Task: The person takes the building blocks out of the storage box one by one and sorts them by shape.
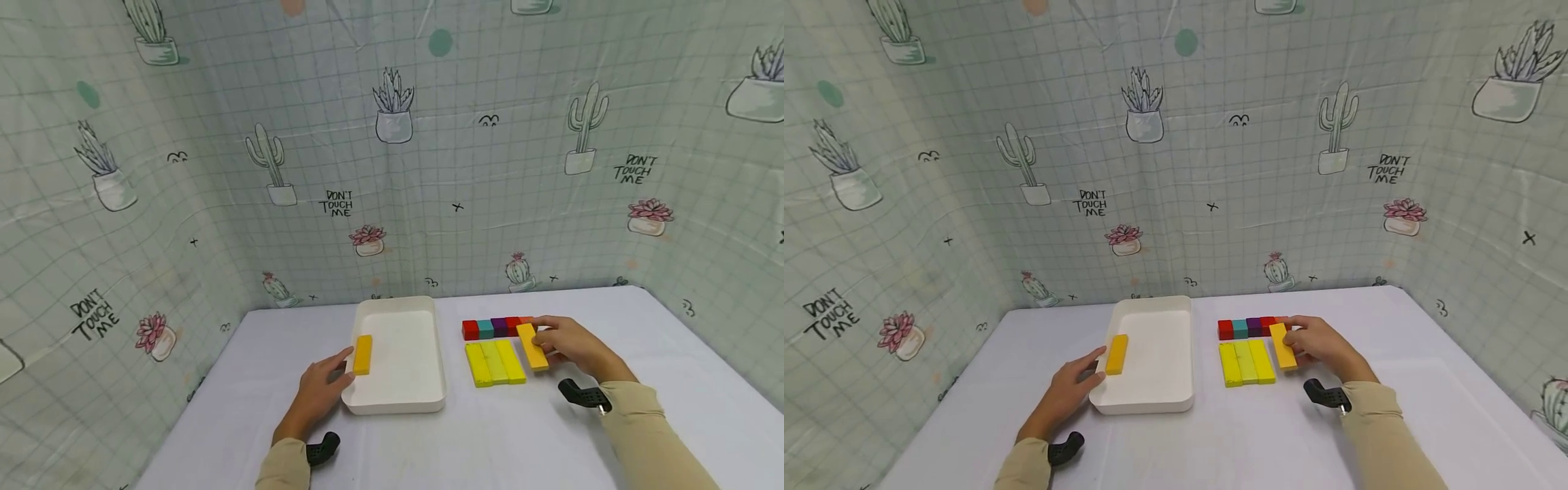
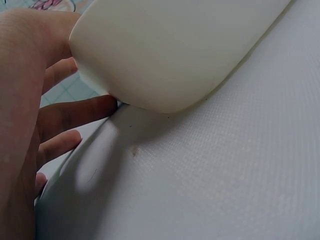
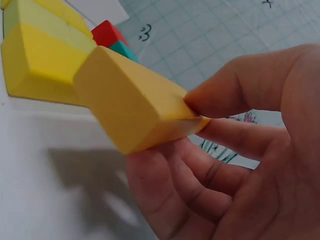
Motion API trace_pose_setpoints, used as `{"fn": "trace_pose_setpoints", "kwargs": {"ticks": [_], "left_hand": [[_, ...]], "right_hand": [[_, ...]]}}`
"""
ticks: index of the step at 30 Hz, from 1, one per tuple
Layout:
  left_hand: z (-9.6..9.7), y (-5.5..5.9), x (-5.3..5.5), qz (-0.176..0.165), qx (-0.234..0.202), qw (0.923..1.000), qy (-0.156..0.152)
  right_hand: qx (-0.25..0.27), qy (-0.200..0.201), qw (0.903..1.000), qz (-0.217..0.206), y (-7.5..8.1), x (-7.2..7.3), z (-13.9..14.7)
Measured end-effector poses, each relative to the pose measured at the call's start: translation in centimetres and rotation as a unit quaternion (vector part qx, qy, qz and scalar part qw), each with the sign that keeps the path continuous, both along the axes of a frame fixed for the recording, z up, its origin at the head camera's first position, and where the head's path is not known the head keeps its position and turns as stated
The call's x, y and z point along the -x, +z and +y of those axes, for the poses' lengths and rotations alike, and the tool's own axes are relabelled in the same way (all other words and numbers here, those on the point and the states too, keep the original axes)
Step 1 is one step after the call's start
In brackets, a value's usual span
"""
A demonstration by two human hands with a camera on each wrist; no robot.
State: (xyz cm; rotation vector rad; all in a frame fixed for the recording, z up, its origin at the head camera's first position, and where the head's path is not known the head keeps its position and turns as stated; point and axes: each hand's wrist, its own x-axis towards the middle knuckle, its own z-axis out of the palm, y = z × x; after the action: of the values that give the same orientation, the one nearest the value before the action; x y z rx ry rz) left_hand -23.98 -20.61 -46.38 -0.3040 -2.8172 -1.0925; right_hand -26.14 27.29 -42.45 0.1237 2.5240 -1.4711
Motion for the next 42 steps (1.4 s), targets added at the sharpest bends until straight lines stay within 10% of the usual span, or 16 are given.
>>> {"fn": "trace_pose_setpoints", "kwargs": {"ticks": [24,42], "left_hand": [[1.2,0.5,1.1,0.012,-0.030,0.9995,0.006],[-0.7,0.0,0.4,0.016,-0.001,0.9998,-0.015]], "right_hand": [[-0.077,0.029,0.9966,-0.004,2.5,2.0,0.6],[-0.081,-0.005,0.9966,-0.017,-1.5,0.1,-1.4]]}}
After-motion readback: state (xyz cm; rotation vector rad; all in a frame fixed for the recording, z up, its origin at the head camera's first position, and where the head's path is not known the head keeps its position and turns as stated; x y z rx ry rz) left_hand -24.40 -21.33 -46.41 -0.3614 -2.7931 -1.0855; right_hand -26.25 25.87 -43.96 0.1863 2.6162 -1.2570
